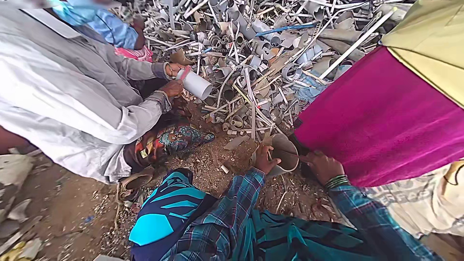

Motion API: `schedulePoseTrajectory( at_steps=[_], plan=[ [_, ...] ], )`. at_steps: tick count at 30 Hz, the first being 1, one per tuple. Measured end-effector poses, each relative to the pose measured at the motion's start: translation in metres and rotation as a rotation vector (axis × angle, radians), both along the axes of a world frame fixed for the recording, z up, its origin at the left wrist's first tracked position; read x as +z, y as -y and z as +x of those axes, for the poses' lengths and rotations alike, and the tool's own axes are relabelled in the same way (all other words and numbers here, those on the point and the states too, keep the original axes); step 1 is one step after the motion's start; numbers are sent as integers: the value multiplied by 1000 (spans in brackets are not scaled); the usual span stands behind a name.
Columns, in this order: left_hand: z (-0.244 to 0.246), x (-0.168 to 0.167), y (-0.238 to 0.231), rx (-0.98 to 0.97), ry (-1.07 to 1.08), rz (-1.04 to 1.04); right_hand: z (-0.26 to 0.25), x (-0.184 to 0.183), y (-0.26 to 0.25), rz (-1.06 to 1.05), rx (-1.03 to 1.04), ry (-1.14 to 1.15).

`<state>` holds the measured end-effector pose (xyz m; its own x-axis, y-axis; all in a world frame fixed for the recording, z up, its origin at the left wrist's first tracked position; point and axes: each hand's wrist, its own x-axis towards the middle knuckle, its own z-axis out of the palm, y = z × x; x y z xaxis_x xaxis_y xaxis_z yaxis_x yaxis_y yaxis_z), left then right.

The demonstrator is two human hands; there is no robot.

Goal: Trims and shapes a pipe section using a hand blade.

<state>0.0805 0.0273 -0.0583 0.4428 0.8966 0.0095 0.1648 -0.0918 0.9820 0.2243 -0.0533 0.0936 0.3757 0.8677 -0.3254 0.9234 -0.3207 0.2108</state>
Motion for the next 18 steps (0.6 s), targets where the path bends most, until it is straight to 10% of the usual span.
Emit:
schedulePoseTrajectory(
  at_steps=[7, 18],
  plan=[
    [-4, 0, -4, -5, 6, -65, 11, 37, 38, 344, -13, -9],
    [-8, 0, -8, 21, -14, -69, 42, -59, 76, 742, 99, -114]
  ],
)
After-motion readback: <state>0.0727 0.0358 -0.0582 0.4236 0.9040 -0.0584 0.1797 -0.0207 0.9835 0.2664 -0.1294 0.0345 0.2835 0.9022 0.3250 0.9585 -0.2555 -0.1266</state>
